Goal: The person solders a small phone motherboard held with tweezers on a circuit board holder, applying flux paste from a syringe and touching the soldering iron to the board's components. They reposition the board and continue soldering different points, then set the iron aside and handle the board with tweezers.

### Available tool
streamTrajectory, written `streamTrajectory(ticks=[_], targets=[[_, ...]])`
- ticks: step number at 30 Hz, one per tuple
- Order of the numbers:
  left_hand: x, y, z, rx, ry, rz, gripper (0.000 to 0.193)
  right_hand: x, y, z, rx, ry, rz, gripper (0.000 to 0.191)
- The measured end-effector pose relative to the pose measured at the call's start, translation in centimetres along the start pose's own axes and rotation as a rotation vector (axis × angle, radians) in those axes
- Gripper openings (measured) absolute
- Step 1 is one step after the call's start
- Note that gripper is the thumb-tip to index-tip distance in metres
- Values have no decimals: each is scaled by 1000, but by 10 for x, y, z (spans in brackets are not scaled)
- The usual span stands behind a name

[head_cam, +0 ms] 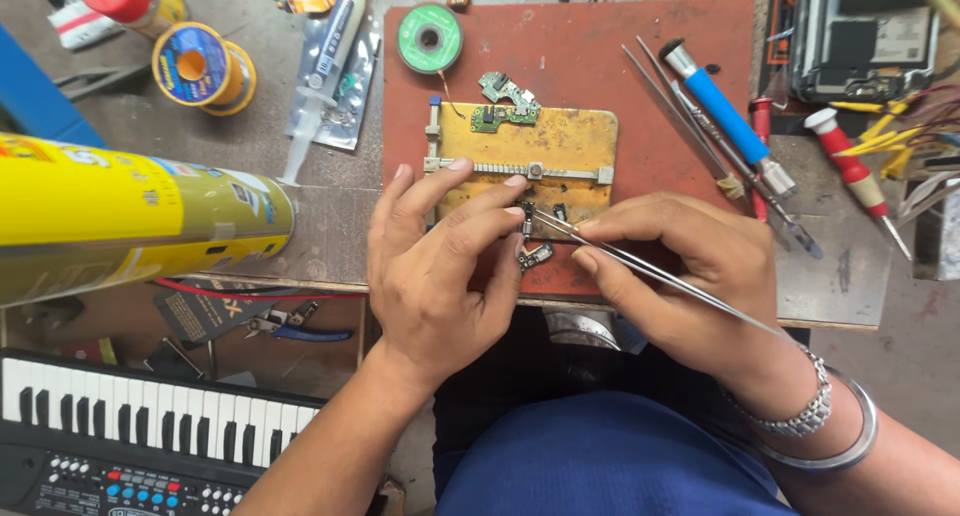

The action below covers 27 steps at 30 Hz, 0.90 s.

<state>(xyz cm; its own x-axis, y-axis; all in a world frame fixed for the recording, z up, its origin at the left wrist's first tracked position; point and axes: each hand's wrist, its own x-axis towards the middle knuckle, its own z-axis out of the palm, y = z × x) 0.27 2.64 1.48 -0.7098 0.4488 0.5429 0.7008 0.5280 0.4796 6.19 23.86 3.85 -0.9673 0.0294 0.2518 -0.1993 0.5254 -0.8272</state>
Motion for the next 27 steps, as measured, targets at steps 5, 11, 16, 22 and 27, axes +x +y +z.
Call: streamTrajectory(ticks=[5, 11, 16, 22, 27], targets=[[-1, -1, 0, -1, -11, -22, 27, -1, 0, 1, 7, -4, -42, 18], [-3, -2, -3, -10, 6, -23, 28, 0, -1, 3, -15, 9, -82, 20], [-2, -2, -4, -17, -24, -15, 29, 0, -2, 2, -12, 22, -104, 20], [-2, -3, -1, -34, 30, -29, 30, 0, -2, 3, 10, 38, -66, 20], [-4, -3, 1, -23, 34, -64, 30, 1, -4, 2, 13, 50, -69, 19]])
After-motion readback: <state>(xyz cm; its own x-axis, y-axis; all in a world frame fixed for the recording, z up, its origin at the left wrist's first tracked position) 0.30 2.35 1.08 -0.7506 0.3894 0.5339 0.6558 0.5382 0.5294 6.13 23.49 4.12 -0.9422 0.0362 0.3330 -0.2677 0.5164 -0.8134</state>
